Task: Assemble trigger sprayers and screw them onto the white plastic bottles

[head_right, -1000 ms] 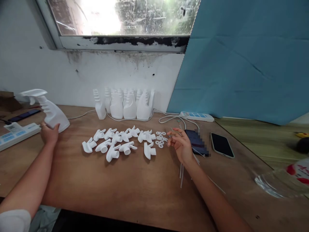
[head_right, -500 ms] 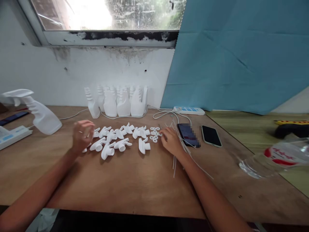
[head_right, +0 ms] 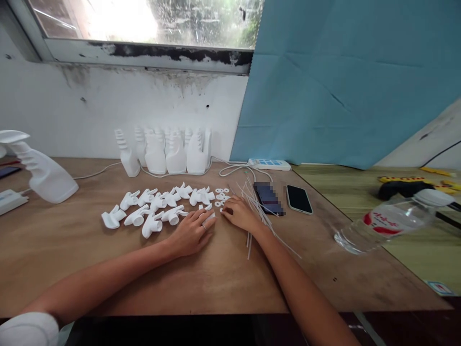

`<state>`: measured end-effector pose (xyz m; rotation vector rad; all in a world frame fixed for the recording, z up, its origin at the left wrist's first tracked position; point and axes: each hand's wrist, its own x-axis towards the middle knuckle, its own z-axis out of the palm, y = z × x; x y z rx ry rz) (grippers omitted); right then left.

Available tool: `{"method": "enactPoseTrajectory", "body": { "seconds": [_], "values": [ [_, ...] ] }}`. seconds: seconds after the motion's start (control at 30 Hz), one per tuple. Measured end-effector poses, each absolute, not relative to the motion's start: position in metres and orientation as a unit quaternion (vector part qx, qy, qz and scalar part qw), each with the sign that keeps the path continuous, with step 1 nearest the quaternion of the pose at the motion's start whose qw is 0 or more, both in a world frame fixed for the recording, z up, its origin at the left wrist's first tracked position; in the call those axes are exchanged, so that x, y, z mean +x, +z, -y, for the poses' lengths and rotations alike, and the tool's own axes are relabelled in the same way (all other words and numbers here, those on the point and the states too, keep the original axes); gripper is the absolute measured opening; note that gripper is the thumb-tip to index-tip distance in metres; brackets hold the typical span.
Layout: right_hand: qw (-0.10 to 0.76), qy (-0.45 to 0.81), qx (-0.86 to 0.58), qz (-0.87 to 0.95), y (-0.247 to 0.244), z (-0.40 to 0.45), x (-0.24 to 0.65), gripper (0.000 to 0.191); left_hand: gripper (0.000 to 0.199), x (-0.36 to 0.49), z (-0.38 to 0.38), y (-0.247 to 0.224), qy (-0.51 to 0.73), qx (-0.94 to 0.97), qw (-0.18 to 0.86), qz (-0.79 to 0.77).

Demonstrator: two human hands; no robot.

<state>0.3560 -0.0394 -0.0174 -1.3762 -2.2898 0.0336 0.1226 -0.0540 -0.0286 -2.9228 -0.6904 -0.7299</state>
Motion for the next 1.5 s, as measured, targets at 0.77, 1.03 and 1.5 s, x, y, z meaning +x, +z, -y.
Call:
{"method": "enactPoseTrajectory", "body": {
  "seconds": [0.77,1.03,1.5],
  "values": [
    [0.420,-0.029,-0.273,0.865,-0.014,0.077,0.285,0.019,0.022,0.085,0.060,-0.021,-0.335,-0.803,-0.394,0.296],
    [0.405,0.038,-0.266,0.874,-0.010,0.080,0.288,0.021,0.030,0.084,0.060,-0.027,-0.343,-0.785,-0.413,0.310],
    [0.335,0.031,-0.271,0.902,-0.010,0.077,0.290,0.021,0.023,0.080,0.049,-0.029,-0.336,-0.903,-0.154,0.221]
  ]
}}
